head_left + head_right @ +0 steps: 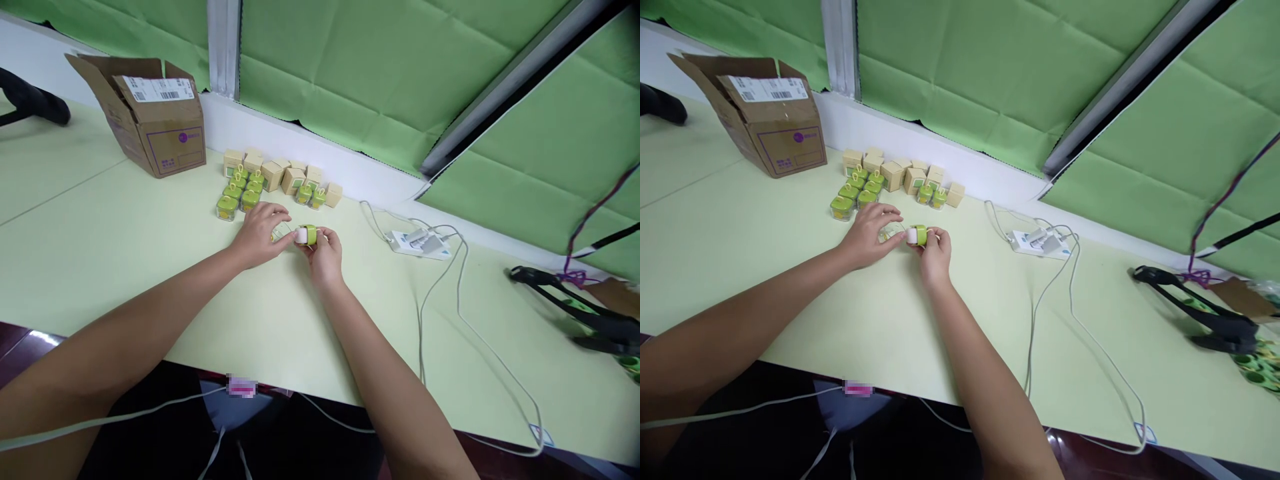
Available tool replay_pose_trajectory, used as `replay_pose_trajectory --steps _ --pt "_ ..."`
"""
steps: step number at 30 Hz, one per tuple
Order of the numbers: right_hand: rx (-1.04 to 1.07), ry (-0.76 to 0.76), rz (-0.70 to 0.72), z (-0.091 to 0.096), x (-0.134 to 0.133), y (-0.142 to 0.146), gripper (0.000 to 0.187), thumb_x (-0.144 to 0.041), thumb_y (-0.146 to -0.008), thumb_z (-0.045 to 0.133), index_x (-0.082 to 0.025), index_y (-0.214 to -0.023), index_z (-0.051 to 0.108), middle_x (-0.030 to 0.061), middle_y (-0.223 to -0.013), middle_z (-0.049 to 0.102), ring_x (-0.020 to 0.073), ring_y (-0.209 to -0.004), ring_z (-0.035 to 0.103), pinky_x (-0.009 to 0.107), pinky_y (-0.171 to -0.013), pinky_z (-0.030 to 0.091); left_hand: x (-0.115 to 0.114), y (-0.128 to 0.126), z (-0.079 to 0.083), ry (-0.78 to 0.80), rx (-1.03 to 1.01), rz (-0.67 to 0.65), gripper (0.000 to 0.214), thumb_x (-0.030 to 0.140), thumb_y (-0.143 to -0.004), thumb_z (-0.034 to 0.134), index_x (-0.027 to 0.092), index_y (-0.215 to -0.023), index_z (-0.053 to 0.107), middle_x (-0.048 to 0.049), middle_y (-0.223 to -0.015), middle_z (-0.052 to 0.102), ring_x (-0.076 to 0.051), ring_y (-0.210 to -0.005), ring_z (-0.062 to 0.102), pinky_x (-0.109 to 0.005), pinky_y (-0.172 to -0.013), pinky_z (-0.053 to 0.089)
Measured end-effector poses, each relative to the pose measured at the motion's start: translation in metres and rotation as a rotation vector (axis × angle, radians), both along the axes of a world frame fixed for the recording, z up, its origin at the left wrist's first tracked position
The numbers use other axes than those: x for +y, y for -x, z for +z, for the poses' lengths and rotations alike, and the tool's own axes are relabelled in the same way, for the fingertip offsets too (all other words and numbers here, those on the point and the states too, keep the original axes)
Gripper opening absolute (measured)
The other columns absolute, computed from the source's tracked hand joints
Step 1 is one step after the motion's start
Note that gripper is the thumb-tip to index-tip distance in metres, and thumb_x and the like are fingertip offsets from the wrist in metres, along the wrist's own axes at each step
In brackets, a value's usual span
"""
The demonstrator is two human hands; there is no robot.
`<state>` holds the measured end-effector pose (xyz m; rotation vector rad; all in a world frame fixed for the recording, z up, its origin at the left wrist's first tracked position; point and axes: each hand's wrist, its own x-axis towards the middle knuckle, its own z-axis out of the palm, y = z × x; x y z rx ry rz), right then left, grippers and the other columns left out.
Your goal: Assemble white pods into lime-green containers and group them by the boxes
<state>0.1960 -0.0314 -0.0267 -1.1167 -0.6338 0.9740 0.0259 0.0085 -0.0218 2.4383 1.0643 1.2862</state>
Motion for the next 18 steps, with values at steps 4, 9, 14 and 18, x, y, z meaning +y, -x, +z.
replay_pose_trajectory --steps 4,9,14,18 --pt "-0.075 -0.103 0.055 0.0 -0.008 0.009 0.022 -0.044 -0.094 0.072 -0.027 -0.101 0.059 -0.0023 -0.095 0.07 0.015 -0.088 0.069 0.032 -0.081 0.067 -0.004 -0.003 0.001 0.023 -0.029 -0.094 0.034 0.049 -0.102 0.066 0.02 -0.114 0.077 -0.0118 -0.127 0.075 -0.031 -0.126 0.064 -0.052 -0.113 0.05" --pt "-0.108 -0.062 0.05 0.001 -0.01 0.011 0.025 -0.048 -0.093 0.072 -0.027 -0.103 0.062 -0.0022 -0.096 0.071 0.0153 -0.089 0.07 0.031 -0.08 0.066 -0.007 -0.005 0.0 0.06 -0.086 -0.155 0.031 0.044 -0.101 0.068 0.02 -0.119 0.077 -0.0123 -0.131 0.076 -0.028 -0.125 0.07 -0.045 -0.111 0.056" --pt "-0.083 -0.055 0.1 0.005 -0.013 0.013 0.038 -0.058 -0.094 0.07 -0.03 -0.119 0.064 -0.0024 -0.099 0.075 0.015 -0.085 0.073 0.031 -0.078 0.066 -0.007 -0.003 0.002 -0.066 -0.081 -0.149 0.031 0.029 -0.098 0.067 0.018 -0.127 0.075 -0.0133 -0.138 0.074 -0.026 -0.124 0.074 -0.042 -0.109 0.06" --pt "-0.134 -0.086 0.205 0.007 -0.017 0.014 0.065 -0.058 -0.084 0.084 -0.035 -0.14 0.06 -0.0023 -0.099 0.078 0.0175 -0.09 0.077 0.035 -0.086 0.066 -0.005 0.0 0.003 -0.141 -0.013 -0.142 0.031 0.021 -0.098 0.064 0.019 -0.126 0.075 -0.0127 -0.139 0.075 -0.027 -0.126 0.074 -0.045 -0.109 0.061"
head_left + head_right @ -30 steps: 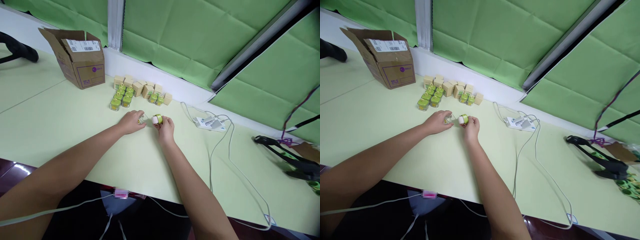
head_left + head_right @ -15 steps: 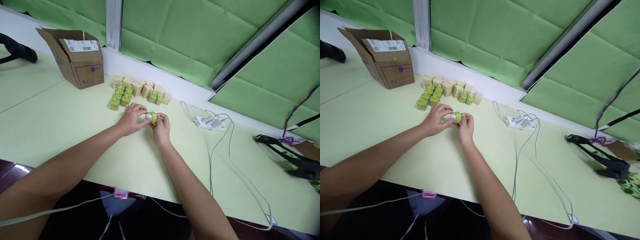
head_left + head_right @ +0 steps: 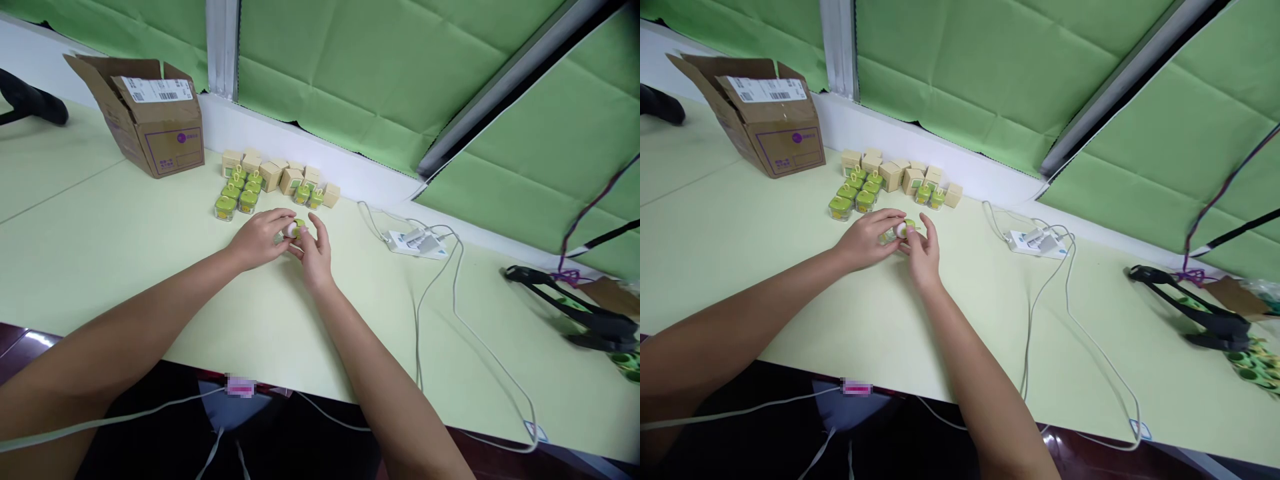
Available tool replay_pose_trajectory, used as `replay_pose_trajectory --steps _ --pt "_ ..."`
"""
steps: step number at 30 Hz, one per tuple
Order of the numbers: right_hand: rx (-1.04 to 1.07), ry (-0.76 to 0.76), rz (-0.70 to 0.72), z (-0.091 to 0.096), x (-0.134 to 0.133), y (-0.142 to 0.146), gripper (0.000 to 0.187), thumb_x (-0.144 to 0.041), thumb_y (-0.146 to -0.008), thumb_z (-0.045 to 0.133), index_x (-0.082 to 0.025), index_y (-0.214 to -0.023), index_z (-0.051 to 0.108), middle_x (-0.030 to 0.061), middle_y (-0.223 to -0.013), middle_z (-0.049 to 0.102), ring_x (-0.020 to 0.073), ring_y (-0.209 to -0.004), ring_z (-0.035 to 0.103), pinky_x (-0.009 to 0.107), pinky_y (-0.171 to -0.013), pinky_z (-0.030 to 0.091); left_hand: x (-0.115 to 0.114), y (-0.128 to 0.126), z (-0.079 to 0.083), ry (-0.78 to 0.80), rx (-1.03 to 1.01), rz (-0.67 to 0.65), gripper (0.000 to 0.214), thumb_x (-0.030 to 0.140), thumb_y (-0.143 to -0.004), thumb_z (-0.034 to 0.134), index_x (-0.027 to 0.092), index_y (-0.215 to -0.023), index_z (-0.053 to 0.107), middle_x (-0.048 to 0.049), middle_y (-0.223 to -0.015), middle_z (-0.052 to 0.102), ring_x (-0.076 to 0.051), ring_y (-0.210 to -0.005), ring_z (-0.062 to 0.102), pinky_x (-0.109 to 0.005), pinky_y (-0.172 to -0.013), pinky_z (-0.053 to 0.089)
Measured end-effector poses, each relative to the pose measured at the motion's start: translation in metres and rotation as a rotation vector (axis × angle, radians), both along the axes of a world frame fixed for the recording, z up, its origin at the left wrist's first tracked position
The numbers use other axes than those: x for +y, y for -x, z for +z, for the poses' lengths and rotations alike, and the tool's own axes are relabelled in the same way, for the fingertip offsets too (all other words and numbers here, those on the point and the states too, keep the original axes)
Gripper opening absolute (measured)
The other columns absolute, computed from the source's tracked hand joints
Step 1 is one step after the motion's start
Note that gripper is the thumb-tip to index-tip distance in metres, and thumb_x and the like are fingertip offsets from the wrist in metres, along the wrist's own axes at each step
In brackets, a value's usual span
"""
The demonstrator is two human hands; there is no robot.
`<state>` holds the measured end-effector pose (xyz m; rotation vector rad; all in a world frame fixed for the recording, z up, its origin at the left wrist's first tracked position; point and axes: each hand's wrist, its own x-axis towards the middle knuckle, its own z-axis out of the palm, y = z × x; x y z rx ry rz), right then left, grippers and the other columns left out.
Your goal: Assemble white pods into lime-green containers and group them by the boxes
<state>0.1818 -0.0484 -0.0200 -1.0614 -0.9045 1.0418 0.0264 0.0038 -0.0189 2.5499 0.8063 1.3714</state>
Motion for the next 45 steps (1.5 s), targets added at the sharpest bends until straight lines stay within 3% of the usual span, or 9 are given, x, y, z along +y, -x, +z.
replay_pose_trajectory --steps 5,15,21,28,41,45 --pt "-0.117 -0.063 0.019 -0.003 -0.002 0.003 0.071 -0.057 -0.077 0.092 -0.03 -0.138 0.066 0.0007 -0.1 0.079 0.0211 -0.096 0.078 0.039 -0.096 0.065 0.001 0.0 -0.001 -0.079 0.001 -0.039 0.037 0.016 -0.098 0.06 0.017 -0.133 0.072 -0.0143 -0.141 0.074 -0.027 -0.127 0.072 -0.047 -0.111 0.061" --pt "0.057 -0.06 0.075 -0.001 -0.002 0.002 0.066 -0.051 -0.072 0.096 -0.029 -0.129 0.07 -0.0025 -0.092 0.079 0.0191 -0.091 0.079 0.04 -0.094 0.068 0.0 -0.001 0.001 -0.029 -0.05 -0.04 0.034 0.014 -0.1 0.06 0.026 -0.125 0.079 -0.0086 -0.129 0.077 -0.024 -0.123 0.069 -0.045 -0.106 0.06" --pt "0.085 -0.05 0.077 -0.001 0.0 0.001 0.06 -0.046 -0.073 0.094 -0.028 -0.126 0.072 -0.002 -0.094 0.079 0.0183 -0.09 0.078 0.04 -0.095 0.068 0.0 0.001 0.006 0.043 -0.099 -0.09 0.028 0.016 -0.097 0.066 0.027 -0.116 0.083 -0.0055 -0.12 0.076 -0.021 -0.113 0.07 -0.039 -0.101 0.06" --pt "0.063 -0.06 0.112 0.003 -0.002 0.003 0.051 -0.044 -0.082 0.086 -0.028 -0.127 0.069 -0.0021 -0.096 0.08 0.0201 -0.098 0.079 0.043 -0.099 0.068 -0.003 0.005 0.017 0.145 -0.099 -0.106 0.025 0.022 -0.096 0.069 0.028 -0.114 0.085 -0.0057 -0.121 0.076 -0.023 -0.118 0.07 -0.04 -0.102 0.062" --pt "-0.019 -0.078 0.125 0.003 0.003 -0.002 0.057 -0.045 -0.084 0.084 -0.027 -0.135 0.065 -0.0002 -0.108 0.079 0.0193 -0.094 0.078 0.044 -0.104 0.065 -0.004 0.002 0.02 0.036 -0.178 -0.106 0.023 0.018 -0.091 0.069 0.025 -0.107 0.085 -0.0049 -0.107 0.076 -0.019 -0.097 0.072 -0.031 -0.079 0.06" --pt "0.019 -0.062 0.137 0.003 0.004 -0.005 0.058 -0.046 -0.079 0.09 -0.029 -0.13 0.069 -0.0028 -0.099 0.078 0.0158 -0.091 0.076 0.036 -0.096 0.066 -0.006 0.001 0.017 0.122 -0.192 -0.1 0.025 0.022 -0.091 0.07 0.024 -0.112 0.084 -0.0061 -0.117 0.076 -0.02 -0.105 0.074 -0.033 -0.091 0.062"
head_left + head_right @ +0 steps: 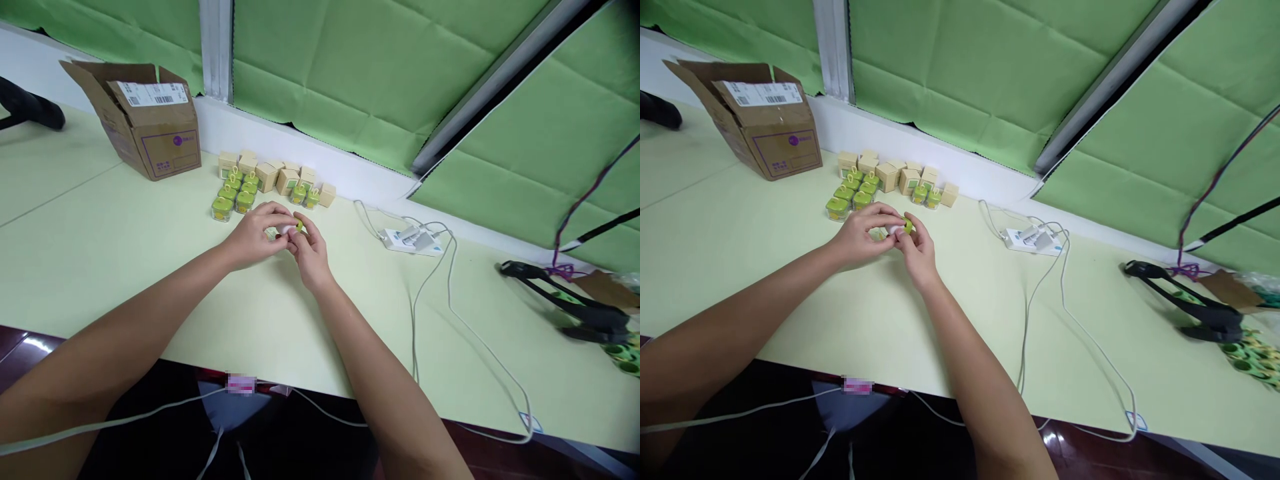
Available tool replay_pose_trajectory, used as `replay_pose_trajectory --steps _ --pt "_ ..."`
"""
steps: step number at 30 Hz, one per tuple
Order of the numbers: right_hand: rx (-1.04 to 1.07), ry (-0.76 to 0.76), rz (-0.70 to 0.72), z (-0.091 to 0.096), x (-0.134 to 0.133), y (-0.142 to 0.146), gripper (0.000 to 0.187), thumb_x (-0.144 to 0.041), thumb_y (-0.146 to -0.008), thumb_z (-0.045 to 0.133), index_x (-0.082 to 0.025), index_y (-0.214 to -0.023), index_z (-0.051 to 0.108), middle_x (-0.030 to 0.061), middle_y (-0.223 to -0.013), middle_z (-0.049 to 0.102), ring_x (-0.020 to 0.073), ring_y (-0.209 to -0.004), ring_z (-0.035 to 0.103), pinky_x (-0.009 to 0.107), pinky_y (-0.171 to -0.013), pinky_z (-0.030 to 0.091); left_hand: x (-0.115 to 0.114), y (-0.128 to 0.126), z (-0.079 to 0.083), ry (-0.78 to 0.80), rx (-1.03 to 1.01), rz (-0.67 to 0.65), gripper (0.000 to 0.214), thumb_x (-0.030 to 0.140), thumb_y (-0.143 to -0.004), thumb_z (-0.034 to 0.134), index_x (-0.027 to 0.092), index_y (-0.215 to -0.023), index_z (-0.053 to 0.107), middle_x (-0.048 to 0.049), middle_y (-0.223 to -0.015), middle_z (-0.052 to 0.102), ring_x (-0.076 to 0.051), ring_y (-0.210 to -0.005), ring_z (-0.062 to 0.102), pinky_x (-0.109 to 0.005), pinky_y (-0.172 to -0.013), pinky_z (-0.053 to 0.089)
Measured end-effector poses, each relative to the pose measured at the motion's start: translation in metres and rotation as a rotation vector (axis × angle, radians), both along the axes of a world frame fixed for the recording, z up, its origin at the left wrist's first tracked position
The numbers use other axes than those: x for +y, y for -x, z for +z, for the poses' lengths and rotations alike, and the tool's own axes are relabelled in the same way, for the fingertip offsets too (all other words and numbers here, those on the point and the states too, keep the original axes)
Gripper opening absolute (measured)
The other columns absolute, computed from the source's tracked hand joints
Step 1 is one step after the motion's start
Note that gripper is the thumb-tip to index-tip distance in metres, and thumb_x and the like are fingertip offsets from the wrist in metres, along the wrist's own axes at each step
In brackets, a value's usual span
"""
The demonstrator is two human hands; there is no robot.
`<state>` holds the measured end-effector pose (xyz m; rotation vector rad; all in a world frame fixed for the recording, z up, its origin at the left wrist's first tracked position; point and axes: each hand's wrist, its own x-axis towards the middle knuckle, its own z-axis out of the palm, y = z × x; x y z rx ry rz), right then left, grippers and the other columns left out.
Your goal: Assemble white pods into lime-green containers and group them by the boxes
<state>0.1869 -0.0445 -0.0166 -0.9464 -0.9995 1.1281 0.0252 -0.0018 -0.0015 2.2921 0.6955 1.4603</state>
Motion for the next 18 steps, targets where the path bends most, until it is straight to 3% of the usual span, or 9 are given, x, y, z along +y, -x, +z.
replay_pose_trajectory --steps 5,9,13,18 --pt "0.101 0.007 0.054 0.002 0.001 -0.004 0.058 -0.047 -0.073 0.095 -0.03 -0.121 0.068 -0.0036 -0.094 0.076 0.013 -0.083 0.072 0.03 -0.083 0.065 -0.001 -0.001 0.0 0.059 -0.034 -0.03 0.023 0.024 -0.093 0.07 0.022 -0.114 0.081 -0.0075 -0.12 0.075 -0.02 -0.11 0.074 -0.034 -0.097 0.061" --pt "0.098 0.012 -0.099 -0.001 0.007 -0.012 0.057 -0.05 -0.073 0.093 -0.03 -0.118 0.063 -0.0042 -0.093 0.072 0.0129 -0.082 0.072 0.031 -0.082 0.065 -0.003 -0.002 -0.005 0.057 -0.045 -0.015 0.027 0.022 -0.093 0.071 0.021 -0.12 0.078 -0.0091 -0.124 0.073 -0.021 -0.114 0.073 -0.033 -0.097 0.061" --pt "-0.039 0.007 -0.359 -0.006 0.014 -0.019 0.055 -0.052 -0.076 0.089 -0.03 -0.119 0.062 -0.0021 -0.102 0.067 0.0117 -0.08 0.068 0.028 -0.075 0.063 -0.009 -0.005 -0.013 -0.022 0.174 -0.084 0.035 0.02 -0.098 0.064 0.022 -0.133 0.07 -0.0097 -0.127 0.07 -0.023 -0.116 0.071 -0.04 -0.105 0.058" --pt "-0.14 -0.043 -0.4 -0.007 0.014 -0.019 0.054 -0.054 -0.082 0.084 -0.029 -0.124 0.062 0.0012 -0.106 0.068 0.0135 -0.086 0.069 0.028 -0.077 0.062 -0.006 -0.012 -0.022 -0.157 0.456 -0.061 0.037 0.015 -0.102 0.051 0.022 -0.136 0.066 -0.0118 -0.127 0.071 -0.027 -0.125 0.067 -0.054 -0.122 0.047"
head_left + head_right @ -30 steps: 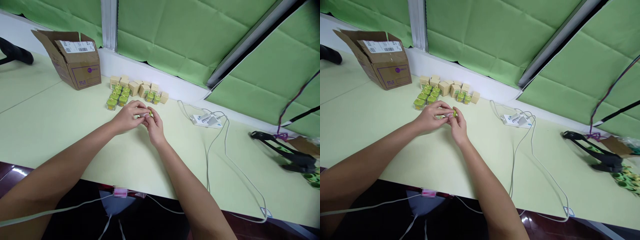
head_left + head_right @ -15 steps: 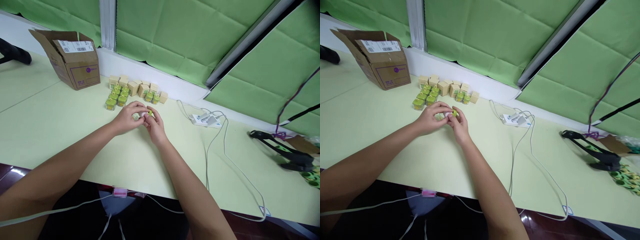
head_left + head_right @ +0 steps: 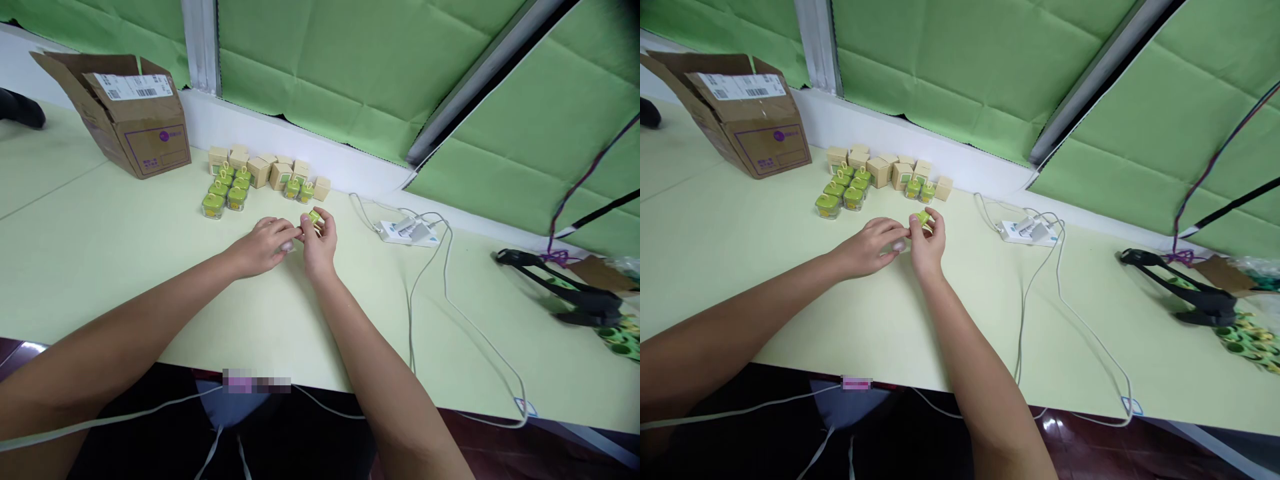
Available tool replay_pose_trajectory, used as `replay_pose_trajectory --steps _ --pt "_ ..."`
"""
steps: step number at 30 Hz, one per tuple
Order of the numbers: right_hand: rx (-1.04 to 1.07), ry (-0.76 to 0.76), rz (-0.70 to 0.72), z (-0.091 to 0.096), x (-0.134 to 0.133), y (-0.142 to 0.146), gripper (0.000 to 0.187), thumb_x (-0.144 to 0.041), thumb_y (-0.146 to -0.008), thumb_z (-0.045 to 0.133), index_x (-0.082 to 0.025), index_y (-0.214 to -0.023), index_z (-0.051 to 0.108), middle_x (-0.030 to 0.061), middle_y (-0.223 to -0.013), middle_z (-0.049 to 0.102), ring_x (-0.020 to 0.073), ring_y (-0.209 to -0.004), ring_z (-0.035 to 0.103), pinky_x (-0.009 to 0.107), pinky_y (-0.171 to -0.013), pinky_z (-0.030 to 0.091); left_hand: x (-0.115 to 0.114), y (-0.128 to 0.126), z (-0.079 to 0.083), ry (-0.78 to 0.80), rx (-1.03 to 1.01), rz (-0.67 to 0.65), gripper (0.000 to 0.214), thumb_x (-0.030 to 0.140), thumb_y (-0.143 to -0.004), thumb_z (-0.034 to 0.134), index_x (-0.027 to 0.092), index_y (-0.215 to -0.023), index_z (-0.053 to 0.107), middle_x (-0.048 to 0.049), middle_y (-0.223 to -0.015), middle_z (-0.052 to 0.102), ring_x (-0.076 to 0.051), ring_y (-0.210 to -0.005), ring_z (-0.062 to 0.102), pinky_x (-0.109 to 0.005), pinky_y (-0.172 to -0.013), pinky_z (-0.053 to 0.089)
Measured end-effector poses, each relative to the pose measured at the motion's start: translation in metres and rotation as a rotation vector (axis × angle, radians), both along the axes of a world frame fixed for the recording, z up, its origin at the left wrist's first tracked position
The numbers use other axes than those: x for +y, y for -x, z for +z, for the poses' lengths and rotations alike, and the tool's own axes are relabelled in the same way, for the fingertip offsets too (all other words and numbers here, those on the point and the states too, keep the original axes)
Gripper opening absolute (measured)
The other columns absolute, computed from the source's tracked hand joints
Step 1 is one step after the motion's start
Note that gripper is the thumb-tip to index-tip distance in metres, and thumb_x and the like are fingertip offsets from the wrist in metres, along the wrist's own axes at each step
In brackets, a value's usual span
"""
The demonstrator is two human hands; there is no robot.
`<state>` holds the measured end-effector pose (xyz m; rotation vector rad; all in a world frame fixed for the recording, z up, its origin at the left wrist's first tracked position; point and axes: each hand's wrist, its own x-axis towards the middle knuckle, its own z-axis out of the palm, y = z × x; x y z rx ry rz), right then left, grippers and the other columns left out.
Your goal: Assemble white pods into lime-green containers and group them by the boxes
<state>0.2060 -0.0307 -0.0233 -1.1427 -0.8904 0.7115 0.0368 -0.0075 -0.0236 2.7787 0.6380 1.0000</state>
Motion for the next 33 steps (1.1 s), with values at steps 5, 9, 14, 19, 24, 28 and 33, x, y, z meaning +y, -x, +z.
replay_pose_trajectory --steps 5,9,14,19,24,28,33 --pt "-0.013 -0.001 -0.002 0.002 -0.002 0.002 0.053 -0.052 -0.081 0.086 -0.029 -0.124 0.064 0.0014 -0.109 0.072 0.0139 -0.088 0.071 0.03 -0.081 0.062 0.009 -0.002 -0.002 -0.086 0.171 0.031 0.029 0.013 -0.104 0.046 0.018 -0.123 0.068 -0.0114 -0.116 0.076 -0.026 -0.118 0.071 -0.061 -0.131 0.034" --pt "-0.021 -0.001 -0.025 0.002 -0.002 0.0 0.053 -0.054 -0.081 0.085 -0.029 -0.123 0.064 0.0014 -0.107 0.07 0.0139 -0.087 0.069 0.031 -0.08 0.063 0.008 0.002 0.003 -0.049 0.131 0.064 0.034 0.025 -0.104 0.055 0.019 -0.137 0.063 -0.0144 -0.132 0.075 -0.031 -0.136 0.064 -0.065 -0.132 0.03" --pt "0.028 -0.015 0.006 0.006 -0.003 0.0 0.055 -0.061 -0.082 0.082 -0.028 -0.122 0.063 0.0005 -0.101 0.067 0.0141 -0.082 0.067 0.03 -0.072 0.059 0.002 0.009 0.013 0.036 -0.094 0.12 0.053 0.037 -0.104 0.062 0.02 -0.153 0.052 -0.0147 -0.145 0.069 -0.032 -0.138 0.063 -0.058 -0.128 0.039" --pt "0.074 -0.053 0.232 0.014 -0.012 0.011 0.059 -0.068 -0.075 0.088 -0.027 -0.112 0.065 -0.0013 -0.095 0.069 0.012 -0.072 0.062 0.03 -0.07 0.056 0.001 0.01 0.016 -0.009 -0.238 0.115 0.064 0.041 -0.102 0.067 0.021 -0.159 0.047 -0.0166 -0.152 0.063 -0.034 -0.143 0.059 -0.054 -0.121 0.047" --pt "0.03 -0.044 0.454 0.018 -0.02 0.018 0.059 -0.072 -0.074 0.088 -0.026 -0.107 0.071 -0.0027 -0.085 0.065 0.0125 -0.069 0.056 0.028 -0.063 0.05 0.004 0.01 0.017 -0.032 -0.241 0.063 0.048 0.037 -0.102 0.068 0.022 -0.146 0.061 -0.0149 -0.142 0.07 -0.032 -0.131 0.066 -0.051 -0.114 0.052" --pt "0.058 -0.025 0.468 0.015 -0.017 0.015 0.056 -0.076 -0.079 0.082 -0.026 -0.102 0.072 -0.0017 -0.085 0.065 0.0138 -0.072 0.058 0.027 -0.061 0.05 0.004 0.011 0.019 -0.015 -0.287 0.093 0.038 0.038 -0.099 0.074 0.023 -0.133 0.067 -0.0114 -0.128 0.073 -0.03 -0.12 0.067 -0.048 -0.107 0.055" --pt "0.091 0.032 0.386 0.007 -0.007 0.006 0.05 -0.071 -0.079 0.084 -0.024 -0.089 0.068 -0.0029 -0.075 0.066 0.0127 -0.064 0.059 0.029 -0.062 0.055 0.005 0.013 0.02 -0.025 -0.325 0.173 0.04 0.04 -0.096 0.08 0.022 -0.13 0.068 -0.0109 -0.122 0.072 -0.028 -0.115 0.067 -0.046 -0.103 0.056"
